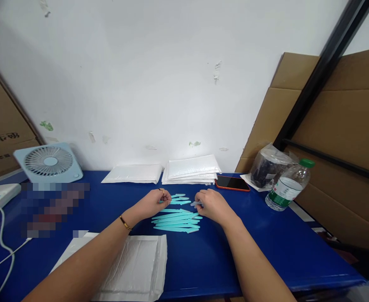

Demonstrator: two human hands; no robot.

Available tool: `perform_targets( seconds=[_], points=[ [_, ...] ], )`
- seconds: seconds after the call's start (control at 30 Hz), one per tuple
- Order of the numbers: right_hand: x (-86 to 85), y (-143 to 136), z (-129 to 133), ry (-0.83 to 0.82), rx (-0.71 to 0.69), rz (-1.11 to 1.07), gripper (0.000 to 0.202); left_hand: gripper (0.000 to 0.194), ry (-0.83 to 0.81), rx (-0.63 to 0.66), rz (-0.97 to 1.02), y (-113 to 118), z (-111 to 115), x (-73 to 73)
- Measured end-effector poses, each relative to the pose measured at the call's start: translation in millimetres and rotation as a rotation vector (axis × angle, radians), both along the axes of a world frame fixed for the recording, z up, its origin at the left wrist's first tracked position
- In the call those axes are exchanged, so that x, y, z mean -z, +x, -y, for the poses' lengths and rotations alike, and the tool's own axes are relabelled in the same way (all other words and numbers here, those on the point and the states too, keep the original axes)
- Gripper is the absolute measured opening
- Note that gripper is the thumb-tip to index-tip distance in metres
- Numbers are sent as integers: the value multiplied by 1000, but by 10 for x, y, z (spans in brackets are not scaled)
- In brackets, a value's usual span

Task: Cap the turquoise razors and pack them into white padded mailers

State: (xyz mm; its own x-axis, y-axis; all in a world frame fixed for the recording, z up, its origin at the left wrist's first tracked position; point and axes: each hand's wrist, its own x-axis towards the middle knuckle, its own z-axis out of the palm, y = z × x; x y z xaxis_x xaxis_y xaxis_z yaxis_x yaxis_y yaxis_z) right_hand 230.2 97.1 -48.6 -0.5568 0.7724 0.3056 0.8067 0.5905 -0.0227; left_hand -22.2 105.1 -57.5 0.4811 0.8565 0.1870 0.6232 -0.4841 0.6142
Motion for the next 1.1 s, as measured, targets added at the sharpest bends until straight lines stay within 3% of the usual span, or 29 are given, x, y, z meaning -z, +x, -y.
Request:
perform_targets(
  seconds=[0.47,0.6,0.77,0.97,1.1],
  points=[
    [27,-188,6,64,-112,30,11,17,18,57,-16,49,8,9],
    [31,-169,-36,39,-117,-27,14,16,37,-31,-51,39,-38,49],
    [15,90,-146,-38,-60,-100,22,15,121,-190,-194,-14,-55,20],
    [58,159,-232,-153,-82,-13,21,14,146,-33,-330,-11,4,-18],
    [81,51,-223,-156,-70,16,13,9,117,-39,-371,10,3,6]
  ],
)
